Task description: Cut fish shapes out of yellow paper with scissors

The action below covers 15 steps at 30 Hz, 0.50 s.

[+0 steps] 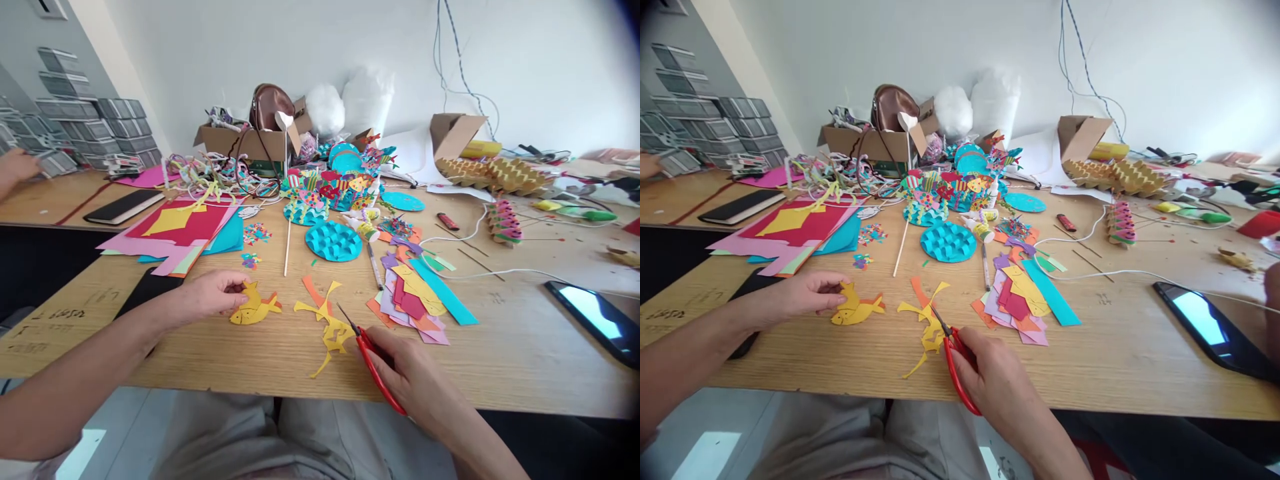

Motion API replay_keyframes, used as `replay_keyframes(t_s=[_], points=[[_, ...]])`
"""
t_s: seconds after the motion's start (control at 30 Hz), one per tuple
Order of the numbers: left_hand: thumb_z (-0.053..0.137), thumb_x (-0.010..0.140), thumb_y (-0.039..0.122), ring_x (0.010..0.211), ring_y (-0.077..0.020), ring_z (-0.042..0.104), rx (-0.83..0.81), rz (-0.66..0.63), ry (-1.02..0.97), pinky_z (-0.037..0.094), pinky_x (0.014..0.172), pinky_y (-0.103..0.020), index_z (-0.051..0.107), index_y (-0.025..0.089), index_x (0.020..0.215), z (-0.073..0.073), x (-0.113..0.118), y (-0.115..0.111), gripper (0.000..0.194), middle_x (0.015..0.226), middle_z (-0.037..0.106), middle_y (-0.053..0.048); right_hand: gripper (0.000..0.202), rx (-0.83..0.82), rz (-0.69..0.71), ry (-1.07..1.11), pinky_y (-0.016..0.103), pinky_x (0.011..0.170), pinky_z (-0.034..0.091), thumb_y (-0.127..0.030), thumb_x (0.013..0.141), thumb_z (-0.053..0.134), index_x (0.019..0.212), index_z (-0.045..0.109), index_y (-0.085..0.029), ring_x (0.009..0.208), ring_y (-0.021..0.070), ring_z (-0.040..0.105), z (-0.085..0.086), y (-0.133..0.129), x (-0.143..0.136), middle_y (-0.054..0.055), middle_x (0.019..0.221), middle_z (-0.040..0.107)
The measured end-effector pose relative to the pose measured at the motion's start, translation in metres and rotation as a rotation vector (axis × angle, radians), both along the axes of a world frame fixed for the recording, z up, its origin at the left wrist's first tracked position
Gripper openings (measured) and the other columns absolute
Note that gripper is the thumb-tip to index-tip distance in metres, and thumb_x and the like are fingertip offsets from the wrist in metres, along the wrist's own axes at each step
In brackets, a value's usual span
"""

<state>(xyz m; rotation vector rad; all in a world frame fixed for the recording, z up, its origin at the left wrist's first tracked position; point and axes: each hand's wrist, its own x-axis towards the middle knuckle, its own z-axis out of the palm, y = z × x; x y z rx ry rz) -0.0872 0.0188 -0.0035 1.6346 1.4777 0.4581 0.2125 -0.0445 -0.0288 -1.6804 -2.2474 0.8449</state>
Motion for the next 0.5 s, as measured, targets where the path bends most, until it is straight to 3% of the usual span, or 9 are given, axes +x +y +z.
replay_keyframes(t_s=[0.17,0.27,0.37,0.43,0.5], points=[[0.047,0.073,0.024,0.05,-0.0127,0.049,0.02,-0.254,0.259,0.035,0.047,-0.021,0.055,0.02,0.069,0.013,0.003,0.007,0.01,0.056,0.051,0.005,0.031,-0.012,0.029,-0.062,0.029,0.052,0.029,-0.033,0.093,0.032,0.065,0.04,-0.022,0.056,0.0184,0.05,-0.002,0.002,0.0,0.003,0.062,0.056],[0.048,0.07,0.017,0.062,-0.0168,0.054,0.097,-0.407,0.415,0.038,0.057,-0.024,0.058,0.021,0.065,0.012,0.007,0.011,0.012,0.061,0.057,0.002,0.03,0.008,0.055,-0.121,0.028,0.051,0.027,-0.034,0.092,0.034,0.066,0.042,-0.022,0.054,0.0181,0.049,-0.002,0.004,0.002,0.004,0.061,0.057],[0.052,0.069,0.016,0.084,-0.0234,0.06,0.12,-0.451,0.472,0.043,0.073,-0.03,0.066,0.022,0.084,0.003,0.004,0.012,0.021,0.084,0.069,-0.004,0.03,0.058,0.083,-0.161,0.029,0.052,0.027,-0.035,0.092,0.037,0.066,0.046,-0.021,0.057,0.0191,0.051,-0.003,0.006,0.005,0.005,0.063,0.06],[0.053,0.075,0.02,0.105,-0.0273,0.058,0.173,-0.495,0.592,0.042,0.087,-0.037,0.064,0.025,0.107,-0.003,-0.001,0.013,0.034,0.11,0.068,-0.009,0.03,0.069,0.083,-0.177,0.029,0.054,0.028,-0.035,0.092,0.038,0.067,0.048,-0.021,0.061,0.0202,0.053,-0.003,0.006,0.007,0.006,0.066,0.062],[0.056,0.076,0.022,0.115,-0.0287,0.054,0.243,-0.504,0.657,0.039,0.094,-0.04,0.062,0.026,0.11,-0.005,-0.007,0.014,0.034,0.122,0.063,-0.01,0.03,0.044,0.074,-0.183,0.029,0.054,0.028,-0.034,0.092,0.039,0.068,0.049,-0.02,0.061,0.0196,0.053,-0.003,0.005,0.009,0.006,0.067,0.062]])
